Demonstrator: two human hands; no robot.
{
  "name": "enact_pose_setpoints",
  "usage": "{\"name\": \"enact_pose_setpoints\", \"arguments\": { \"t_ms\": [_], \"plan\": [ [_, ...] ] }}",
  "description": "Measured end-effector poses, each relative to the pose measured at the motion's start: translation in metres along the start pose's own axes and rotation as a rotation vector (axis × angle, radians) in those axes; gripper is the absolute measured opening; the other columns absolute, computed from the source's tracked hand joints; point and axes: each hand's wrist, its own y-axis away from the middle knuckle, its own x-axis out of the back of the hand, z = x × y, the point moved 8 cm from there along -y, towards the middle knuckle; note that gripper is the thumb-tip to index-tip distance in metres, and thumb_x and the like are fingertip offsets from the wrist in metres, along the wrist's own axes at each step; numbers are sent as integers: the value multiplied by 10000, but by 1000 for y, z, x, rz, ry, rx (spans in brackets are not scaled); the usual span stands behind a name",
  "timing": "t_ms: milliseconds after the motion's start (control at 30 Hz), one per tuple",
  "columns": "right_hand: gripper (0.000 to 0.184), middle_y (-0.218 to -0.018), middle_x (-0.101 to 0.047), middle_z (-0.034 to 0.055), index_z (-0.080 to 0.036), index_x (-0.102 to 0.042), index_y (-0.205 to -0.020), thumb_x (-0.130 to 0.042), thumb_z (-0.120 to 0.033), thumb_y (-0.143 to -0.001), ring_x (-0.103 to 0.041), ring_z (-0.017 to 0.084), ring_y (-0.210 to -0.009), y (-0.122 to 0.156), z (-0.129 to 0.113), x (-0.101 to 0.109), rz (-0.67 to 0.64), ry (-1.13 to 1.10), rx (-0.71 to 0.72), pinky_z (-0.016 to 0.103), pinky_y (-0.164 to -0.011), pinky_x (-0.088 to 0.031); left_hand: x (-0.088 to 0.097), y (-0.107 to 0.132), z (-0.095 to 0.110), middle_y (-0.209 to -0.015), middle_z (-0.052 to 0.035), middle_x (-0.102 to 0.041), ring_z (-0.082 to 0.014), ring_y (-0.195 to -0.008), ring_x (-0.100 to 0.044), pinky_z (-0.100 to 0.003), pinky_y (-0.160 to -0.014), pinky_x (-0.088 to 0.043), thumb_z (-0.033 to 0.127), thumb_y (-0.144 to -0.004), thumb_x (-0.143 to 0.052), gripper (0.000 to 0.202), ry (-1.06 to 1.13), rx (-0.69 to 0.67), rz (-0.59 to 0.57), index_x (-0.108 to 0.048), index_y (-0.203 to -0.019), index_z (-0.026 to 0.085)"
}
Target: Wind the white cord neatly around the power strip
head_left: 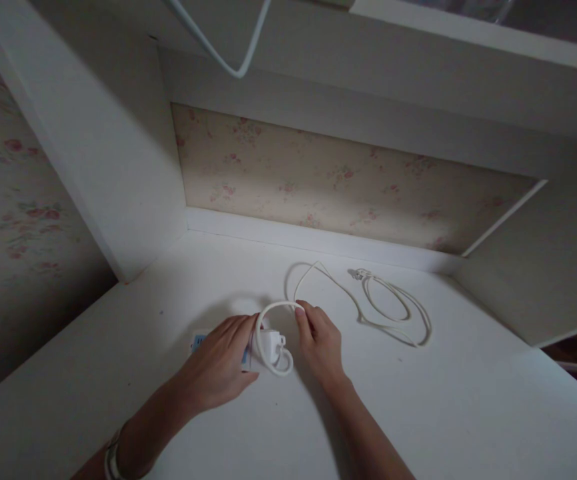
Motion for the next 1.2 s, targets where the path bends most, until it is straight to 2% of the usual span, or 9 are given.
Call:
{"name": "enact_pose_setpoints", "arguments": {
  "t_ms": [133, 233, 333, 500, 600, 767, 900, 1033, 1200],
  "plan": [
    [313, -894, -692, 45, -243, -593, -1192, -396, -348, -972, -648, 145, -770, 6, -18, -14, -186, 72, 162, 221, -673, -436, 14, 2, -26, -1131, -96, -628, -239, -996, -624, -362, -831, -523, 307, -664, -736, 742, 55, 189, 251, -343, -1286, 209],
    [349, -892, -700, 43, -253, -517, -1286, -396, -347, -972, -657, 152, -748, 15, -35, -25, -364, 113, 312, 225, -656, -440, 31, 3, -29, -1107, -103, -641, -247, -989, -633, -368, -847, -519, 419, -703, -723, 677, -85, 170, 416, -399, -1259, 208],
    [371, -897, -704, 45, -237, -472, -1313, -379, -356, -974, -665, 167, -733, 21, -45, -29, -446, 163, 371, 239, -630, -445, 36, 1, -28, -1104, -107, -636, -259, -1008, -623, -378, -864, -510, 465, -721, -707, 592, -235, 107, 444, -465, -1196, 207],
    [499, -779, -720, 31, -220, -267, -1438, -385, -286, -957, -667, 192, -598, 40, -58, -40, -583, 302, 423, 257, -523, -428, 37, 0, -34, -1099, -123, -637, -276, -981, -636, -388, -834, -518, 453, -685, -739, 629, -300, 153, 455, -457, -1180, 184],
    [506, -725, -715, 34, -196, -242, -1441, -366, -287, -959, -662, 205, -563, 52, -65, -49, -638, 354, 455, 265, -501, -428, 36, 0, -33, -1094, -120, -649, -281, -959, -646, -395, -831, -518, 492, -657, -746, 692, -289, 204, 444, -444, -1198, 183],
    [438, -761, -709, 50, -215, -342, -1376, -386, -322, -953, -656, 216, -578, 53, -62, -55, -626, 441, 382, 272, -500, -437, 33, -1, -32, -1063, -94, -655, -268, -951, -647, -367, -801, -522, 507, -661, -727, 667, -190, 292, 433, -442, -1180, 199],
    [482, -864, -697, 59, -217, -310, -1396, -436, -304, -939, -654, 216, -696, 52, -68, -53, -615, 364, 392, 283, -575, -469, 30, -6, -33, -1107, -124, -614, -298, -1008, -605, -418, -841, -495, 519, -696, -690, 678, -207, 337, 405, -421, -1215, 176],
    [416, -981, -667, 90, -181, -394, -1343, -449, -243, -935, -623, 203, -852, 49, -75, -46, -543, 250, 473, 294, -725, -470, 31, -15, -32, -1180, -161, -534, -314, -1106, -532, -459, -901, -450, 392, -802, -588, 658, -252, 282, 338, -311, -1344, 140],
    [238, -873, -638, 66, -193, -553, -1135, -433, -280, -949, -578, 186, -775, 35, -64, -27, -391, 227, 448, 292, -690, -410, 30, -25, -37, -1219, -153, -510, -307, -1141, -502, -451, -932, -422, 268, -799, -578, 680, -275, 214, 249, -273, -1397, 160]
  ]
}}
